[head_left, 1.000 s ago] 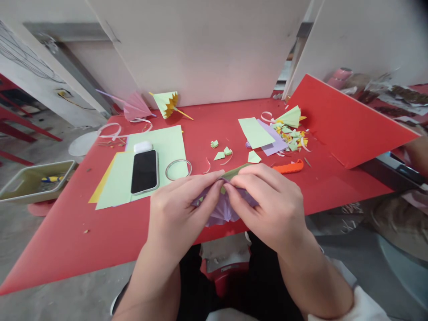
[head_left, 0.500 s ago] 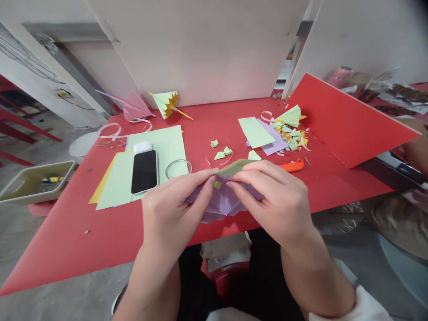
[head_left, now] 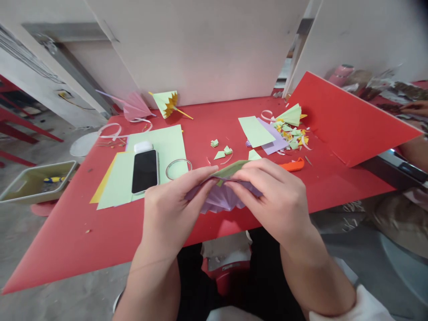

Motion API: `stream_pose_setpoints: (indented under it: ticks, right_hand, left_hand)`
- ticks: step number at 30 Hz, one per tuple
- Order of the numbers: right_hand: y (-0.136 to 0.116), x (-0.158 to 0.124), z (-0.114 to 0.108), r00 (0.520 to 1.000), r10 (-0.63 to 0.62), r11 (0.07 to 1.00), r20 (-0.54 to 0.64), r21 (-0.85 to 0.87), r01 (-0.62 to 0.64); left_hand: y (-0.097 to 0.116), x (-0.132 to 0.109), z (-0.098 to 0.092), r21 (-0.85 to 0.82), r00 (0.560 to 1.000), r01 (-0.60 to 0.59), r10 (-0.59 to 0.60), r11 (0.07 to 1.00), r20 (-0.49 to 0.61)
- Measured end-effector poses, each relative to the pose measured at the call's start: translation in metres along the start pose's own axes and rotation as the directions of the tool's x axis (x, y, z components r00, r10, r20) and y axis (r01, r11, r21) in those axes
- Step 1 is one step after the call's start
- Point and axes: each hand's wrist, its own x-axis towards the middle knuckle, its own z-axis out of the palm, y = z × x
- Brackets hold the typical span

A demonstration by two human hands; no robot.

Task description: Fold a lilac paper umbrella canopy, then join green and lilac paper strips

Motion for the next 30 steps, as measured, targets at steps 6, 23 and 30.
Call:
stream_pose_setpoints:
  ticks: [6, 23, 30]
  right_hand:
    - [0.002, 0.000, 0.005, 1.000, 0.003, 0.999, 0.013, -0.039, -0.002]
    - [0.000, 0.000, 0.003, 1.000, -0.006, 1.000, -0.020, -0.013, 0.005]
    - [0.003, 0.001, -0.005, 0.998, 0.025, 0.999, -0.058, -0.025, -0.027]
  left_hand:
    - [0.001, 0.000, 0.003, 0.006, 1.000, 0.005, -0.005, 1.000, 0.016]
    - [-0.001, 0.000, 0.004, 0.068, 0.999, -0.036, 0.036, 0.997, 0.002]
    - [0.000, 0.000, -0.003, 0.052, 1.000, -0.025, 0.025, 0.998, -0.005]
